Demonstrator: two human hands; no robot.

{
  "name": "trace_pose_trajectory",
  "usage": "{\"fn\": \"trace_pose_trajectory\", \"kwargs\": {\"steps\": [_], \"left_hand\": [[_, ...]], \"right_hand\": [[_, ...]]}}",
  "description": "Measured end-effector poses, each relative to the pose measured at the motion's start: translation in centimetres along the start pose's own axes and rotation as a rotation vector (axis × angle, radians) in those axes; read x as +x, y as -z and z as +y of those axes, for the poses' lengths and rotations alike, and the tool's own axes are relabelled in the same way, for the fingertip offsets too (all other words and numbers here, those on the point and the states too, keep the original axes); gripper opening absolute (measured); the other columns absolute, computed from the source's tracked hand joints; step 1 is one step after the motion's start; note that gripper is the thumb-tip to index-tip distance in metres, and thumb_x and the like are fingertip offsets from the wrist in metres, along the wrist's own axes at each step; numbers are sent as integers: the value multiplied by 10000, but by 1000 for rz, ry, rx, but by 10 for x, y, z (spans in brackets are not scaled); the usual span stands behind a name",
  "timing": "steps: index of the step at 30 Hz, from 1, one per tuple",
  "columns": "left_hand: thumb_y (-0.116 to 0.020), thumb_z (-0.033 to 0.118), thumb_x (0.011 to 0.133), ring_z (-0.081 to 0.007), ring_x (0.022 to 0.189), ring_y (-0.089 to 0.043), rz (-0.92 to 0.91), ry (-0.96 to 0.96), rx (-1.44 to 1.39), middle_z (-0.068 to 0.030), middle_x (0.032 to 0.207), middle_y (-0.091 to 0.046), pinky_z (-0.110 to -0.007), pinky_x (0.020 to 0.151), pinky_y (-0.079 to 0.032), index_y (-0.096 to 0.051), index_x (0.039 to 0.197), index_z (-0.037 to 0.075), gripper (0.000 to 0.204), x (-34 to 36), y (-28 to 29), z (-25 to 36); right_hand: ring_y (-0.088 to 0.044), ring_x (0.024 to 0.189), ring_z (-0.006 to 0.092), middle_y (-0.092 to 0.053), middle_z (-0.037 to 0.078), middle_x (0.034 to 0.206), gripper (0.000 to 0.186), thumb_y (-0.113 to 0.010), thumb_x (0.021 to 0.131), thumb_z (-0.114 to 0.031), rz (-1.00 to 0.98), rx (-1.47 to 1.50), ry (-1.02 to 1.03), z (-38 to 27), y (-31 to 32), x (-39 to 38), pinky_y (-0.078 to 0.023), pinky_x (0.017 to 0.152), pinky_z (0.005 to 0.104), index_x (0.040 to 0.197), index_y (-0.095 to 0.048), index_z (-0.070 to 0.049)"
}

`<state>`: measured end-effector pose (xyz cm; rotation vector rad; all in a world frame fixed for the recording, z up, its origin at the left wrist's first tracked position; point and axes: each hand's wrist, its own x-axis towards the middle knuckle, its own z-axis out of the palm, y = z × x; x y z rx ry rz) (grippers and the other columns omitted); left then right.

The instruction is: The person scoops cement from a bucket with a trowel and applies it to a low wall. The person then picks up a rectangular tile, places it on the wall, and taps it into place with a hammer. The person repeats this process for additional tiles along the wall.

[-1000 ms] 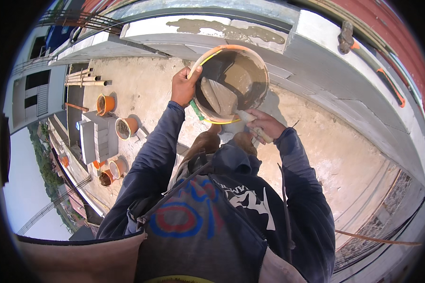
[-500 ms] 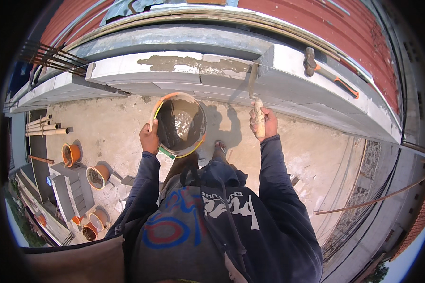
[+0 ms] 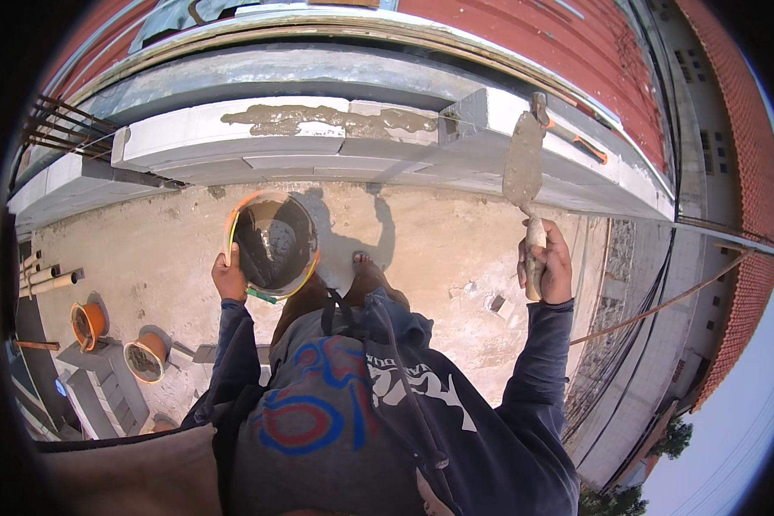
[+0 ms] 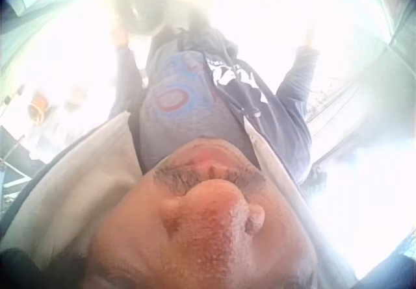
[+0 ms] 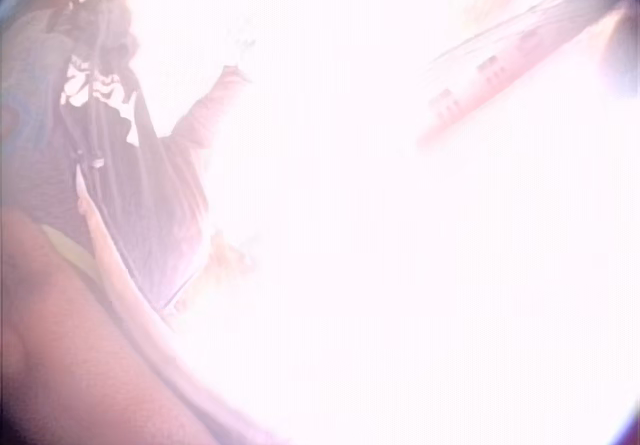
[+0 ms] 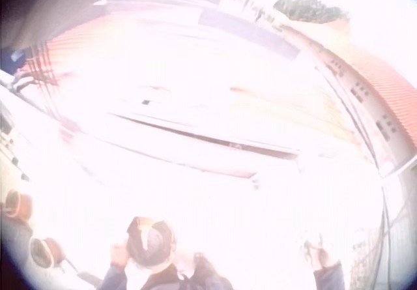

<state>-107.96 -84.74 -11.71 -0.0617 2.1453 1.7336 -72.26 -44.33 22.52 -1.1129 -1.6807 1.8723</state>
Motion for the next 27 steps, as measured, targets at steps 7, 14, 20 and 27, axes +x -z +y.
{"fn": "trace_pose_trajectory", "kwargs": {"steps": [7, 14, 20, 27], "left_hand": [[-694, 321, 1037, -32, 594, -376, 92, -10, 43, 74, 661, -470, -264, 521, -313, -626, 810, 67, 347, -3, 15, -12], [-700, 407, 1025, -44, 597, -365, 231, 41, -12, 65, 636, -408, -275, 518, -315, -440, 683, 130, 512, -47, 39, -17], [-697, 392, 1029, -54, 652, -414, 370, 76, 20, 50, 685, -502, -259, 582, -372, -613, 781, 50, 431, -89, 48, -63], [-722, 435, 1002, -79, 609, -421, 559, 147, 60, 18, 636, -522, -294, 571, -386, -553, 695, 40, 528, -142, 36, -90]], "right_hand": [[-698, 930, 380, -672, 118, 1077, 426, -726, 821, -166, -28, -1763, 583, -119, -4, 126, -567, 804, 473, 1242, -658, -168], [-618, 1101, 218, -601, 36, 1167, 269, -650, 917, -199, -388, -2405, 912, -115, -25, 212, -488, 827, 433, 1164, -686, -301], [-581, 1109, 206, -576, 16, 1163, 282, -612, 934, -168, -385, -2486, 1136, -144, 27, 205, -454, 850, 416, 1180, -650, -302], [-594, 1061, 185, -565, 14, 1081, 332, -643, 980, -135, -101, -2431, 1132, -197, 65, 180, -457, 879, 459, 1266, -626, -304]]}}
